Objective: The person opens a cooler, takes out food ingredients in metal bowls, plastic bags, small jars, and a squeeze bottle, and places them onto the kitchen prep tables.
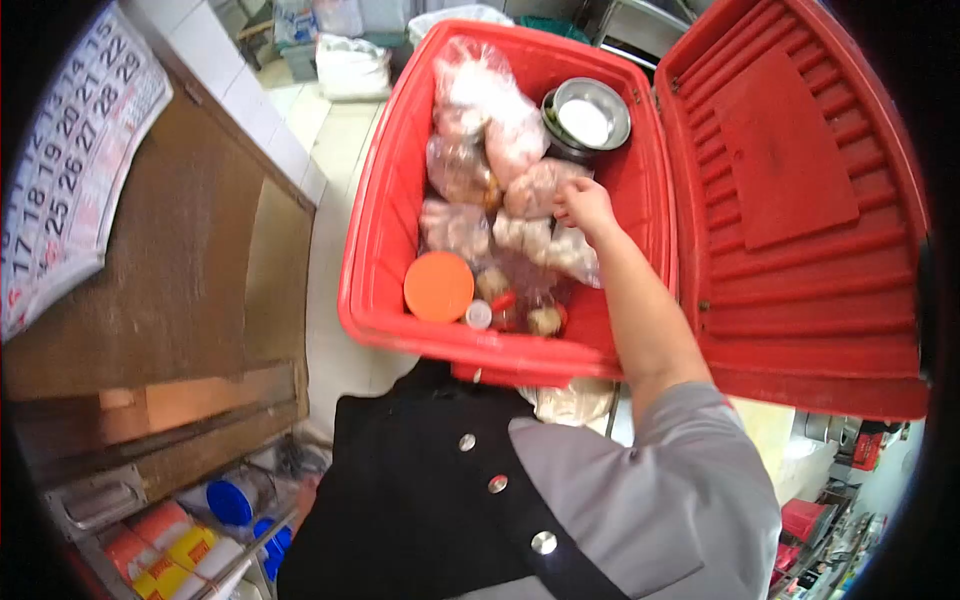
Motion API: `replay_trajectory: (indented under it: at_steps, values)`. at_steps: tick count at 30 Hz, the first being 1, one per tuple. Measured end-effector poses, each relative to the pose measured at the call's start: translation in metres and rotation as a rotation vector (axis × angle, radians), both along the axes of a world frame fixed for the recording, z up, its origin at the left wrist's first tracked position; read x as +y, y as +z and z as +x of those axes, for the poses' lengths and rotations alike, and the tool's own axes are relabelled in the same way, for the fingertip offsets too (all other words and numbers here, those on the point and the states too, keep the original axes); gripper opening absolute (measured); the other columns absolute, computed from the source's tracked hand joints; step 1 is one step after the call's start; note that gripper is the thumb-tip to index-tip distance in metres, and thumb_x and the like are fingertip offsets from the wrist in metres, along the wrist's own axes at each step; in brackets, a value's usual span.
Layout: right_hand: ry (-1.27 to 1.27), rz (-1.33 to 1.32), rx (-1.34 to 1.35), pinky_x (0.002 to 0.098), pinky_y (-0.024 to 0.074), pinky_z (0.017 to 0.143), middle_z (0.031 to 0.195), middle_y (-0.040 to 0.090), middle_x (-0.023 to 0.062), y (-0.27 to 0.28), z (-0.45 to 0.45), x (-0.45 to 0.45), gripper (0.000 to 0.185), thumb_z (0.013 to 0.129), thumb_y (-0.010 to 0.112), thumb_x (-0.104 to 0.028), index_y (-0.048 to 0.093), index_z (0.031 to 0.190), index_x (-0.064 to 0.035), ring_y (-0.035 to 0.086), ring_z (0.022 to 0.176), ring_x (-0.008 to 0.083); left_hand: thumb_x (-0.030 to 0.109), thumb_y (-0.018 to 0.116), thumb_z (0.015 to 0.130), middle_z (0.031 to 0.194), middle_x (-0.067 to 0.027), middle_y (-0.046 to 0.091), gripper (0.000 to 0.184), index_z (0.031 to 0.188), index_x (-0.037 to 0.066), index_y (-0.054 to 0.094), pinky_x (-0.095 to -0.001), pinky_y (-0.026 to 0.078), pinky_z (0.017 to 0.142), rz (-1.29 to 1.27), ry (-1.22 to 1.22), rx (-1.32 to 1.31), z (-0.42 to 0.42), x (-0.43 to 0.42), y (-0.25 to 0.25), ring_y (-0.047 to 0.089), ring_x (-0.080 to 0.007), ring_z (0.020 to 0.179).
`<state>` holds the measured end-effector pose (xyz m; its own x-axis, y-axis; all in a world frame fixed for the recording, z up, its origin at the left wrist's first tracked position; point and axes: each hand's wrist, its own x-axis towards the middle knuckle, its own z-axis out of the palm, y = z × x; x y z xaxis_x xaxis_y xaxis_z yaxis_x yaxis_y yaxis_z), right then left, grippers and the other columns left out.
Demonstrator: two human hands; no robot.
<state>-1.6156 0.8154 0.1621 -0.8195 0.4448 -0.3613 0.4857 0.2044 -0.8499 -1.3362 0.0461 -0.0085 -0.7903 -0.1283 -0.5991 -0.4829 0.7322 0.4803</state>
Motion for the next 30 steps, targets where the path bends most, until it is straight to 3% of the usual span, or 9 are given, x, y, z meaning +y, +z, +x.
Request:
replay_trajectory:
  at_steps: [2,5,9,15,19,22,25,26,30]
  values:
    - [-0.348,-0.264,0.110,0.0359,0.0508,0.057,0.107,0.064,0.0167,-0.011,-0.029,0.035,0.054,0.098,0.052,-0.040,0.042,0.135,-0.0029,0.067,0.072,0.0241,0.024,0.059,0.092,0.071,-0.0035,0.062,0.021,0.086,0.005,0.065,-0.0331,0.047,0.054,-0.073,-0.067,-0.026,0.005,0.003,-0.004,0.060,-0.0162,0.063]
    - [-0.582,-0.508,0.082,0.0370,0.0507,0.057,0.110,0.062,0.0178,-0.010,-0.060,0.072,0.058,0.097,0.052,-0.044,0.040,0.136,-0.0019,0.066,0.073,0.0256,0.025,0.058,0.092,0.072,-0.0040,0.062,0.022,0.085,0.005,0.065,-0.0342,0.047,0.056,-0.132,-0.086,-0.073,-0.002,0.010,0.002,0.060,-0.0175,0.064]
    - [-0.561,-0.487,0.025,0.0406,0.0508,0.057,0.100,0.064,0.0155,-0.033,-0.090,0.100,0.049,0.098,0.050,-0.044,0.045,0.122,-0.0016,0.066,0.073,0.0263,0.025,0.057,0.092,0.073,-0.0046,0.063,0.022,0.084,0.006,0.065,-0.0356,0.047,0.058,-0.195,-0.085,-0.116,-0.016,0.011,0.017,0.060,-0.0194,0.065]
    - [-0.664,-0.571,0.147,0.0384,0.0491,0.048,0.079,0.065,0.0114,-0.040,-0.108,0.114,0.026,0.093,0.044,-0.020,0.058,0.108,-0.0035,0.066,0.064,0.0251,0.026,0.056,0.091,0.075,-0.0056,0.064,0.023,0.083,0.006,0.065,-0.0379,0.047,0.062,-0.190,-0.088,-0.095,-0.035,0.001,0.026,0.060,-0.0221,0.067]
    - [-0.604,-0.525,0.279,0.0352,0.0543,0.058,0.087,0.068,0.0097,-0.001,-0.097,0.112,0.031,0.097,0.038,-0.024,0.057,0.112,-0.0056,0.068,0.071,0.0219,0.026,0.055,0.091,0.076,-0.0062,0.065,0.024,0.082,0.007,0.065,-0.0393,0.048,0.064,-0.095,-0.098,-0.016,-0.052,-0.003,0.009,0.060,-0.0239,0.068]
    - [-0.607,-0.509,0.325,0.0335,0.0515,0.052,0.085,0.067,0.0084,0.029,-0.089,0.113,0.030,0.097,0.044,-0.027,0.058,0.110,-0.0049,0.068,0.068,0.0234,0.026,0.054,0.091,0.077,-0.0067,0.066,0.024,0.082,0.007,0.065,-0.0405,0.048,0.066,0.042,-0.070,0.044,-0.062,-0.013,-0.004,0.060,-0.0253,0.069]
    - [-0.619,-0.480,0.249,0.0356,0.0526,0.058,0.087,0.066,0.0078,0.039,-0.091,0.110,0.028,0.098,0.044,-0.028,0.057,0.109,-0.0056,0.069,0.072,0.0243,0.022,0.051,0.094,0.071,-0.0048,0.061,0.026,0.075,0.005,0.061,-0.0389,0.047,0.063,-0.185,-0.210,-0.118,-0.086,0.004,0.052,0.057,-0.0216,0.065]
    - [-0.606,-0.485,0.260,0.0362,0.0527,0.059,0.088,0.066,0.0086,0.031,-0.094,0.111,0.028,0.098,0.044,-0.027,0.056,0.108,-0.0047,0.069,0.073,0.0249,0.019,0.050,0.094,0.064,-0.0031,0.055,0.028,0.071,0.004,0.056,-0.0371,0.046,0.058,0.099,0.011,-0.120,-0.085,0.000,0.050,0.054,-0.0182,0.058]
    - [-0.595,-0.511,0.213,0.0394,0.0547,0.066,0.095,0.067,0.0120,-0.003,-0.102,0.108,0.020,0.097,0.044,-0.022,0.051,0.099,-0.0036,0.069,0.081,0.0264,0.023,0.053,0.093,0.066,-0.0082,0.057,0.028,0.074,0.003,0.059,-0.0387,0.047,0.055,0.255,0.212,-0.084,-0.065,-0.031,0.057,0.053,-0.0219,0.056]
